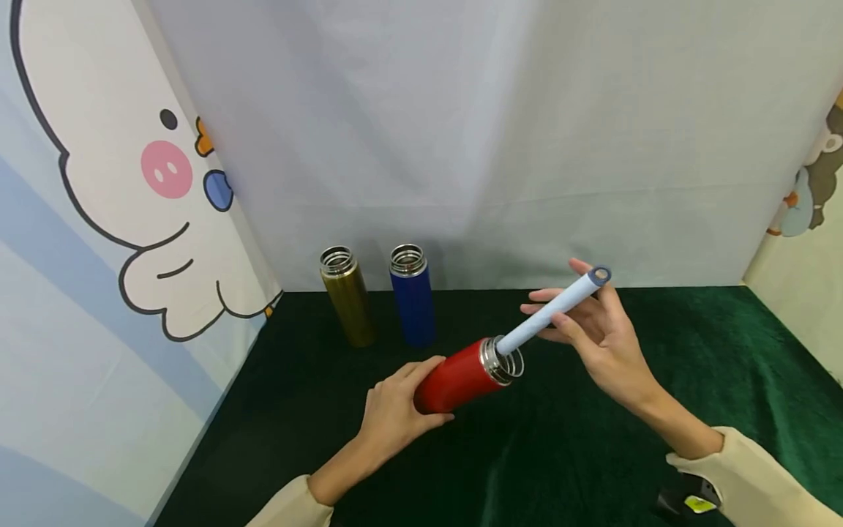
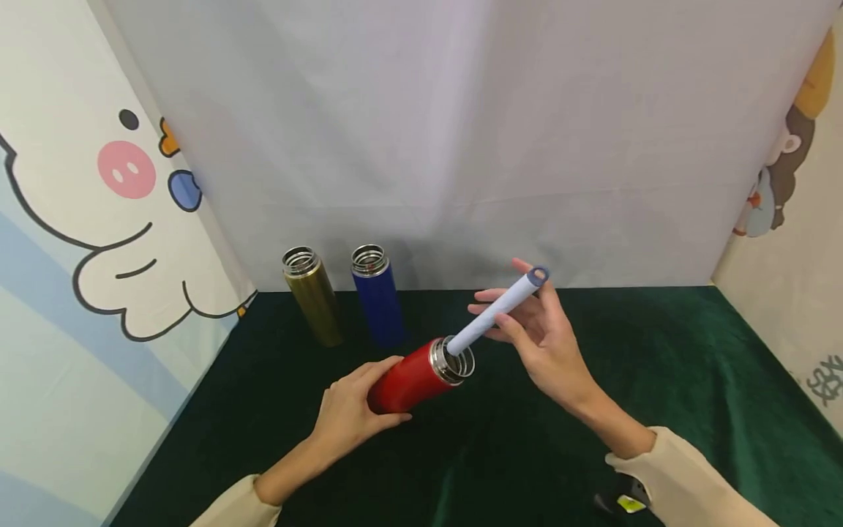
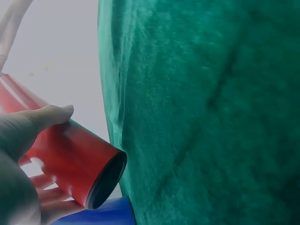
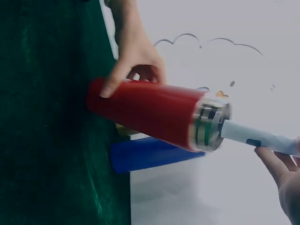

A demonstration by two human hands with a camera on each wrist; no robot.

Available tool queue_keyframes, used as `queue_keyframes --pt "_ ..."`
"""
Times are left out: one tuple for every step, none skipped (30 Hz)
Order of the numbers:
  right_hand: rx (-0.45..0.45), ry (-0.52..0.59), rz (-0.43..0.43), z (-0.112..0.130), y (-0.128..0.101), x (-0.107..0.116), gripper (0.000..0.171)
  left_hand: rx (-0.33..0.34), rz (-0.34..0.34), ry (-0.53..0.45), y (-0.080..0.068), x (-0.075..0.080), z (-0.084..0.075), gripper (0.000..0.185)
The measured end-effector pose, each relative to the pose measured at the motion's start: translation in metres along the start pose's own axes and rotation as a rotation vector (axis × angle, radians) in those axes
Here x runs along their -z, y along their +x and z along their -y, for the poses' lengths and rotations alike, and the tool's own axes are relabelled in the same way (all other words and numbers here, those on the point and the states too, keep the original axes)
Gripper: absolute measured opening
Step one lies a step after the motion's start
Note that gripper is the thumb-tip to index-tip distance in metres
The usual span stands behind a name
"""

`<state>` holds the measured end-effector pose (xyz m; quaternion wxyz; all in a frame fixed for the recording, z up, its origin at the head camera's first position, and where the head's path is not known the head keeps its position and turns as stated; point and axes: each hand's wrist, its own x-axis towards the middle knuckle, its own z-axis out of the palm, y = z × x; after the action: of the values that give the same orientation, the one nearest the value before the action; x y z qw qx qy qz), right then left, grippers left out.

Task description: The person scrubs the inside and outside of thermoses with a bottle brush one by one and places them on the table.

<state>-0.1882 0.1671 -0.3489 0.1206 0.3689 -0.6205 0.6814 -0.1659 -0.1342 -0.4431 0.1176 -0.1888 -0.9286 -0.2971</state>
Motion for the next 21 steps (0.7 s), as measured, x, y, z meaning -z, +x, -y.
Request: queue_keyframes --pt "-0.006 0.007 -0.023 0.001 -0.001 0.003 0.065 0.002 0.004 0.029 -0.001 0.001 0.0 0.08" --pt "-0.013 0.02 -0.047 0.003 -0.002 0.006 0.063 0.002 0.008 0.055 -0.001 0.002 0.001 0.08" --pt "-0.012 0.039 -0.073 0.003 -0.003 0.009 0.061 0.001 0.012 0.08 -0.001 0.002 0.001 0.08" --pt "-0.016 0.05 -0.099 0.004 -0.004 0.012 0.058 0.001 0.019 0.095 -0.001 0.003 0.0 0.08" --pt "-0.016 0.065 -0.12 0.004 -0.004 0.015 0.056 0.001 0.029 0.103 -0.001 0.003 0.0 0.08" --pt "-0.005 0.1 -0.135 0.004 -0.005 0.017 0.054 0.0 0.041 0.112 0.0 0.004 0.0 0.08" --pt "0.009 0.131 -0.151 0.004 -0.005 0.019 0.052 -0.002 0.055 0.119 0.001 0.004 -0.001 0.08" --pt "0.028 0.166 -0.163 0.004 -0.005 0.021 0.05 -0.005 0.069 0.124 0.002 0.005 -0.002 0.08" --pt "0.048 0.195 -0.178 0.004 -0.005 0.023 0.049 -0.005 0.085 0.126 0.002 0.005 -0.002 0.081" --pt "0.068 0.225 -0.192 0.005 -0.005 0.025 0.048 -0.005 0.1 0.125 0.002 0.005 -0.002 0.081" --pt "0.09 0.257 -0.206 0.005 -0.005 0.027 0.048 -0.007 0.113 0.127 0.003 0.005 -0.003 0.082" --pt "0.11 0.292 -0.22 0.006 -0.005 0.029 0.047 -0.007 0.124 0.128 0.003 0.005 -0.002 0.082" --pt "0.117 0.305 -0.243 0.007 -0.006 0.03 0.046 -0.008 0.135 0.126 0.003 0.005 -0.002 0.082" --pt "0.121 0.317 -0.265 0.007 -0.006 0.032 0.046 -0.01 0.143 0.125 0.003 0.005 -0.002 0.082" --pt "0.124 0.325 -0.29 0.008 -0.006 0.034 0.045 -0.013 0.15 0.122 0.002 0.004 -0.001 0.082" --pt "0.125 0.335 -0.313 0.008 -0.007 0.035 0.043 -0.016 0.156 0.122 0.002 0.003 0.0 0.083" --pt "0.123 0.34 -0.336 0.008 -0.008 0.036 0.042 -0.019 0.158 0.123 0.002 0.003 0.0 0.083" --pt "0.112 0.318 -0.359 0.008 -0.008 0.037 0.041 -0.022 0.157 0.124 0.001 0.002 0.001 0.083" --pt "0.102 0.302 -0.377 0.007 -0.009 0.038 0.04 -0.029 0.152 0.128 0.001 0.001 0.001 0.084" --pt "0.095 0.291 -0.385 0.007 -0.01 0.039 0.039 -0.038 0.144 0.13 0.001 0.0 0.002 0.084" --pt "0.089 0.276 -0.389 0.006 -0.011 0.04 0.038 -0.046 0.137 0.132 0.001 0.0 0.002 0.085"
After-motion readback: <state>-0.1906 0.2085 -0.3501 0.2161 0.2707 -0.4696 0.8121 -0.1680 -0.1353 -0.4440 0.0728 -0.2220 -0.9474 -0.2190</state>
